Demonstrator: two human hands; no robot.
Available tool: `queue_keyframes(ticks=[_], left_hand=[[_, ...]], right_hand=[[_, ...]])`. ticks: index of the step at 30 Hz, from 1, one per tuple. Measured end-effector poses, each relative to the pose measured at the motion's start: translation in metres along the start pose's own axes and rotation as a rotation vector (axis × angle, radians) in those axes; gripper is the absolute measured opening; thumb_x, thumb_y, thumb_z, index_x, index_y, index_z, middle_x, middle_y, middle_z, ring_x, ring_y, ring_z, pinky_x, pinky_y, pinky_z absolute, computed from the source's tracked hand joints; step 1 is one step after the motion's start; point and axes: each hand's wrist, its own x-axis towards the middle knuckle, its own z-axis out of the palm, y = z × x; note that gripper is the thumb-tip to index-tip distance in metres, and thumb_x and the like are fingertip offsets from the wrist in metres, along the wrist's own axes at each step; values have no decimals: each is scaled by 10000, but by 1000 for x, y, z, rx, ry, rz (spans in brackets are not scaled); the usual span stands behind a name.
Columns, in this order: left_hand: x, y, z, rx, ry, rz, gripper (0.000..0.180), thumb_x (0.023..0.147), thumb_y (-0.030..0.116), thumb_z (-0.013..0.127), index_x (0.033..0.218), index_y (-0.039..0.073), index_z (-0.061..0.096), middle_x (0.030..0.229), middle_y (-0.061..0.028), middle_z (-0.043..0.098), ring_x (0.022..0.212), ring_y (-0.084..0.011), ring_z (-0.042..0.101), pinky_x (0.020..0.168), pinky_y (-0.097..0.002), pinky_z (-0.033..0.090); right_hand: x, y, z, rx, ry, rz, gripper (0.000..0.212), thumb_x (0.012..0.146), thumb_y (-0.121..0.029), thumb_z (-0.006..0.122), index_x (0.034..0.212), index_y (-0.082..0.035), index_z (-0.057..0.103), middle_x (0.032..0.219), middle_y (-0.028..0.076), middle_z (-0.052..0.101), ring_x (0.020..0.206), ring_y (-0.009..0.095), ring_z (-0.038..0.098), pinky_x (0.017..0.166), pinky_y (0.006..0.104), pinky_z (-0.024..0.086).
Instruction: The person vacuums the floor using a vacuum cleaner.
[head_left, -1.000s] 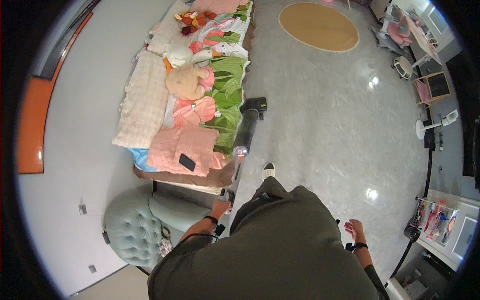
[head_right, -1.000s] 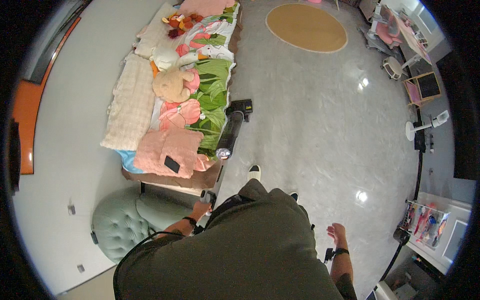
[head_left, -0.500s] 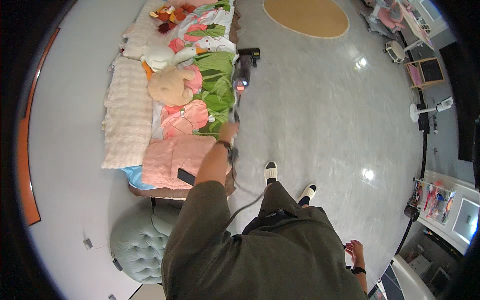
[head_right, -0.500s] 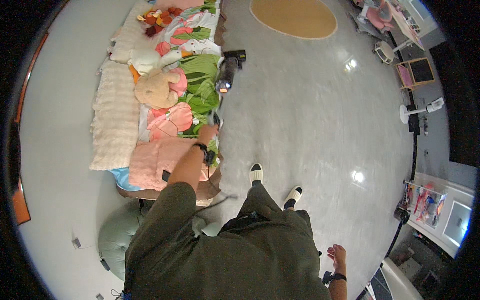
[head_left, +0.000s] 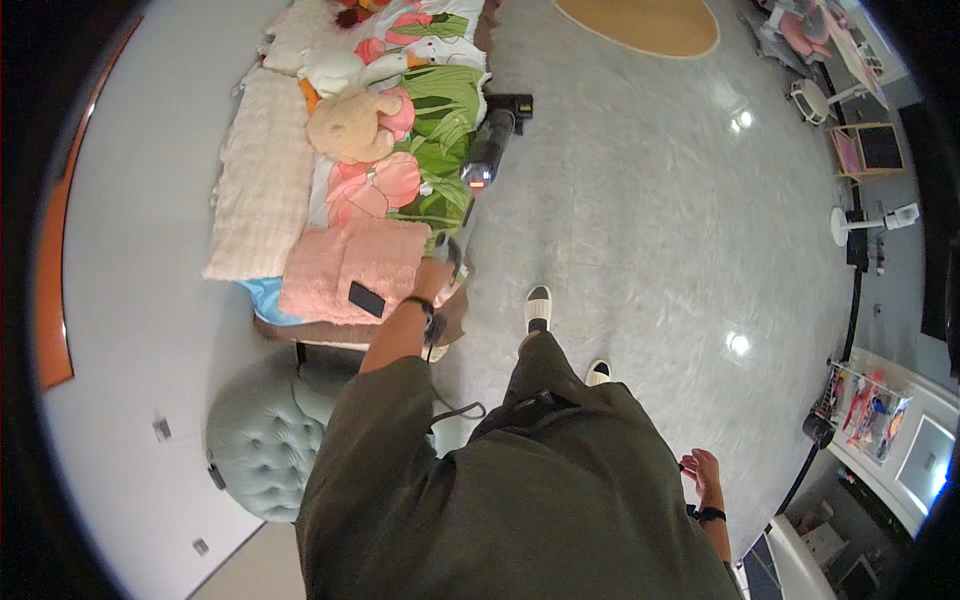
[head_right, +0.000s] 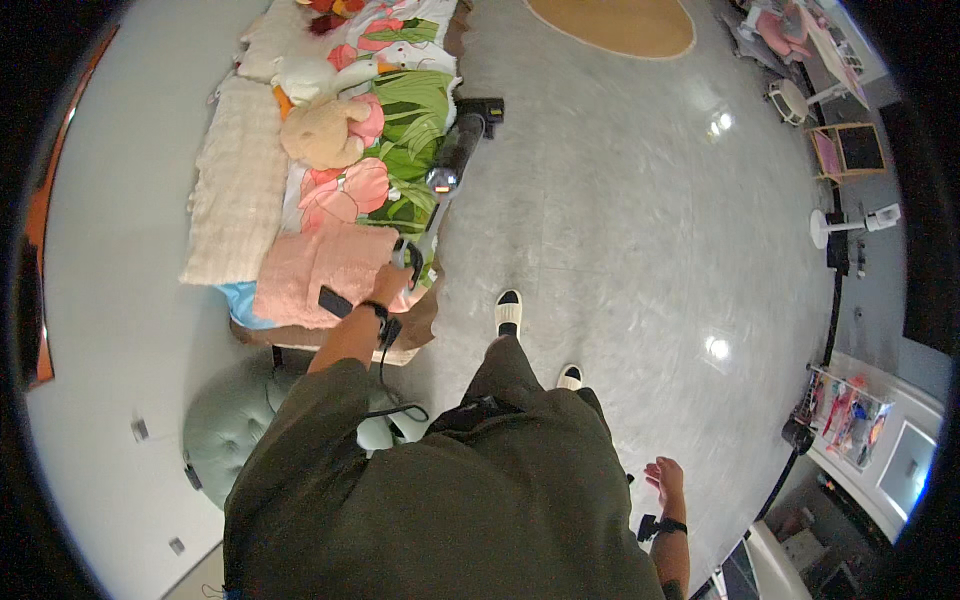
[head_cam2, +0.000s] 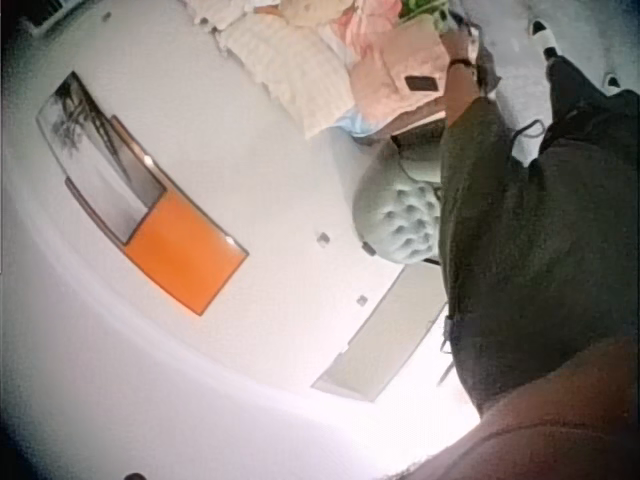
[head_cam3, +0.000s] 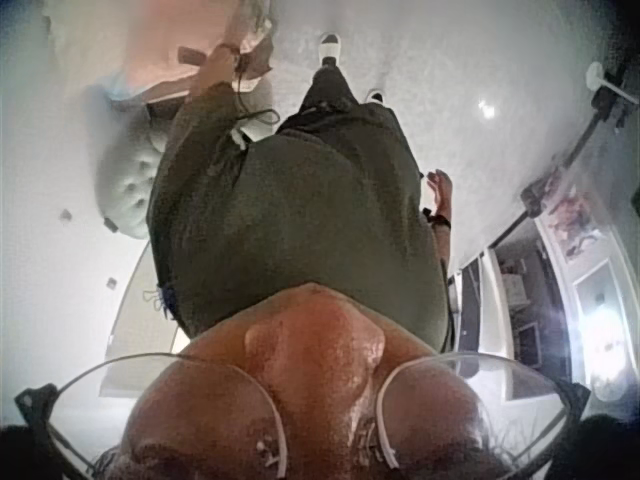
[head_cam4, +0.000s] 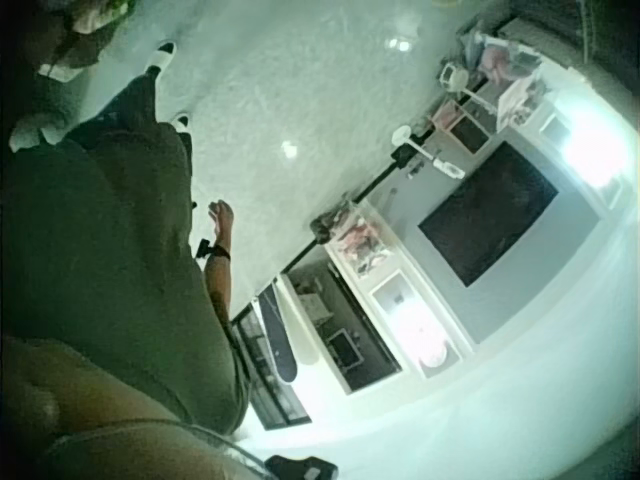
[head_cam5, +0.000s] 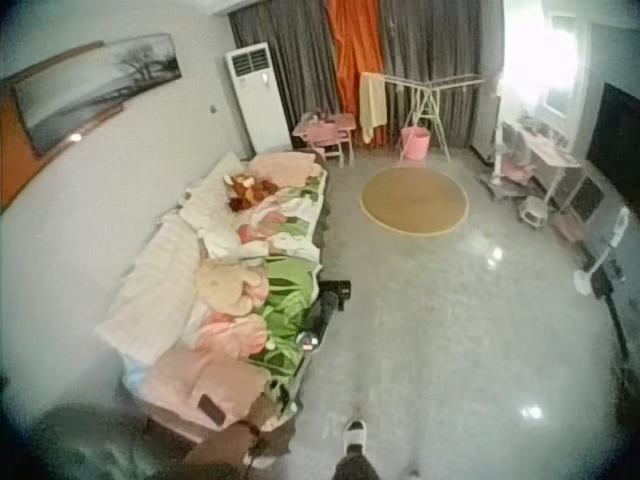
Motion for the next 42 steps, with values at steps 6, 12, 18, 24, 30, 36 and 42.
queue_keyframes(ticks=[6, 12, 18, 24, 30, 36, 42], left_hand=[[-142, -197, 87, 401, 191, 122, 310, 725, 303, 559, 745, 3, 636, 747, -224, 615, 737, -382, 597, 683, -457, 470], [-371, -242, 149, 65, 196, -473, 388, 696, 344, 564, 812, -20, 627, 881, -226, 609, 859, -370, 579, 749, -427, 463], [-546, -313, 207, 149, 211, -602, 391, 693, 347, 609, 803, -28, 612, 850, -234, 608, 839, -374, 581, 760, -432, 463], [-671, -371, 260, 121, 289, -693, 319, 660, 274, 613, 770, -24, 624, 770, -231, 612, 774, -389, 591, 676, -459, 470], [-708, -414, 257, 130, 332, -682, 312, 671, 275, 621, 772, -20, 622, 794, -230, 614, 793, -377, 592, 708, -457, 469], [-646, -430, 194, 246, 259, -518, 322, 672, 304, 650, 776, 0, 629, 804, -204, 622, 792, -365, 593, 713, -457, 471], [-514, -431, 191, 200, 205, -185, 411, 702, 367, 595, 813, -28, 600, 758, -226, 606, 751, -402, 571, 689, -444, 472]], right_hand=[[70, -7, -37, -81, -140, -95, 292, 833, -226, 479, 1070, -55, 483, 888, 113, 608, 787, 231, 604, 706, 372, 478], [105, 11, -99, -204, -170, -133, 314, 824, -232, 482, 1085, -58, 475, 880, 108, 605, 773, 220, 598, 702, 367, 480], [139, 37, -142, -326, -163, -47, 262, 844, -208, 471, 1065, -65, 470, 933, 119, 599, 819, 227, 596, 719, 374, 484], [131, 48, -118, -376, -201, -120, 273, 833, -215, 480, 1050, -50, 489, 887, 107, 605, 773, 216, 602, 669, 352, 495], [99, 67, -83, -397, -284, -199, 286, 844, -215, 488, 1078, -52, 483, 923, 119, 609, 810, 231, 607, 720, 371, 491], [75, 123, -86, -323, -176, -148, 264, 846, -217, 476, 1063, -66, 487, 900, 115, 611, 786, 223, 606, 671, 368, 491], [22, 207, -70, -296, -118, -41, 254, 829, -212, 490, 1036, -65, 495, 844, 104, 610, 754, 216, 602, 666, 364, 489]])
